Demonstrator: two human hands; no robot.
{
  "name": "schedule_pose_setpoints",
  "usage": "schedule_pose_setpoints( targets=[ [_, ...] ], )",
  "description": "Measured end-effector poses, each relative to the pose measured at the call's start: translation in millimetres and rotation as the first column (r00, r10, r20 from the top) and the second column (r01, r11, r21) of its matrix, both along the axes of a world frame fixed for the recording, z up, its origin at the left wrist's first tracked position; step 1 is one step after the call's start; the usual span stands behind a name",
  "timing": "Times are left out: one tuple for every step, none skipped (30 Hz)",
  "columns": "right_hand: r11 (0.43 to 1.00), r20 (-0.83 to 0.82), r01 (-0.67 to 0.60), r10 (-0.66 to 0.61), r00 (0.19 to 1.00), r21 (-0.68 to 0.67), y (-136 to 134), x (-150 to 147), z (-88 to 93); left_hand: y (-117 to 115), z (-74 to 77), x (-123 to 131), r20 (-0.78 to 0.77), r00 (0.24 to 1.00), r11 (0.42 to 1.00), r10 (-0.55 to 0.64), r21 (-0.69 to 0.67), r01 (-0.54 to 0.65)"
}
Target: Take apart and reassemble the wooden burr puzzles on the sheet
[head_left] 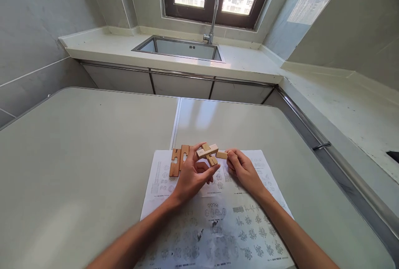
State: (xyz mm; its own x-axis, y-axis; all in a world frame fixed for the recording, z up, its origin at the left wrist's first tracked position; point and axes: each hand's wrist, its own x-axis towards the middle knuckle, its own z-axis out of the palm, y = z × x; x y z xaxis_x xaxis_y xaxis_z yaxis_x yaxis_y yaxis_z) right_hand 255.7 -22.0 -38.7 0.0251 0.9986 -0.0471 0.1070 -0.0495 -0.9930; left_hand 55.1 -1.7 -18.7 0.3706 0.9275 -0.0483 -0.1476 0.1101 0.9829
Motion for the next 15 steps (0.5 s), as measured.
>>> schedule_pose_setpoints(
  targets=[
    [1.0,-0.061,-0.013,0.012,0.998,-0.013,0.2,-0.2,1.2,0.3,1.1,-0.1,0.001,1.0,1.0,0.009,-0.004,-0.009],
    [0.999,-0.109,-0.025,0.023,0.994,-0.021,0.4,-0.4,2.5,0.5,2.5,-0.1,0.002,1.0,1.0,0.021,-0.008,-0.021],
    [0.999,-0.142,-0.034,0.03,0.989,-0.022,0.4,-0.4,3.7,0.8,4.1,-0.1,0.002,0.999,0.999,0.034,-0.013,-0.034],
    [0.999,-0.162,-0.044,0.04,0.986,-0.018,0.4,-0.3,4.7,1.0,5.8,0.0,0.003,0.999,0.999,0.047,-0.019,-0.047],
    [0.998,-0.177,-0.056,0.053,0.983,-0.012,0.4,-0.1,5.4,1.2,7.4,0.1,0.006,0.998,0.998,0.062,-0.026,-0.062],
    [0.997,-0.188,-0.073,0.071,0.98,-0.004,0.3,0.1,5.8,1.4,8.9,0.3,0.009,0.997,0.997,0.074,-0.033,-0.074],
    [0.995,-0.195,-0.095,0.094,0.976,0.002,0.2,0.2,5.8,1.6,10.1,0.6,0.011,0.997,0.996,0.081,-0.039,-0.08],
    [0.992,-0.196,-0.123,0.122,0.973,0.003,0.0,0.2,5.7,1.8,11.1,0.9,0.014,0.996,0.996,0.083,-0.044,-0.083],
    [0.989,-0.191,-0.146,0.143,0.971,0.001,-0.3,-0.2,5.5,1.9,11.7,1.1,0.018,0.997,0.996,0.08,-0.049,-0.079],
    [0.987,-0.177,-0.162,0.158,0.971,-0.004,-0.6,-0.8,5.3,2.1,11.8,1.3,0.024,0.997,0.996,0.074,-0.051,-0.073],
    [0.985,-0.156,-0.169,0.166,0.974,-0.011,-1.0,-1.8,5.1,2.4,11.4,1.3,0.027,0.998,0.997,0.065,-0.051,-0.063],
    [0.985,-0.13,-0.173,0.169,0.977,-0.018,-1.4,-2.9,4.9,2.7,10.4,1.3,0.029,0.998,0.997,0.055,-0.051,-0.053],
    [0.985,-0.106,-0.171,0.167,0.98,-0.024,-1.7,-4.0,4.7,3.0,9.0,1.1,0.031,0.998,0.998,0.047,-0.047,-0.045],
    [0.986,-0.087,-0.167,0.164,0.983,-0.03,-2.0,-5.1,4.5,3.4,7.1,0.8,0.031,0.999,0.998,0.038,-0.042,-0.036],
    [0.986,-0.075,-0.163,0.16,0.984,-0.035,-2.1,-5.9,4.4,3.7,5.0,0.4,0.03,0.999,0.999,0.028,-0.035,-0.027]
  ],
)
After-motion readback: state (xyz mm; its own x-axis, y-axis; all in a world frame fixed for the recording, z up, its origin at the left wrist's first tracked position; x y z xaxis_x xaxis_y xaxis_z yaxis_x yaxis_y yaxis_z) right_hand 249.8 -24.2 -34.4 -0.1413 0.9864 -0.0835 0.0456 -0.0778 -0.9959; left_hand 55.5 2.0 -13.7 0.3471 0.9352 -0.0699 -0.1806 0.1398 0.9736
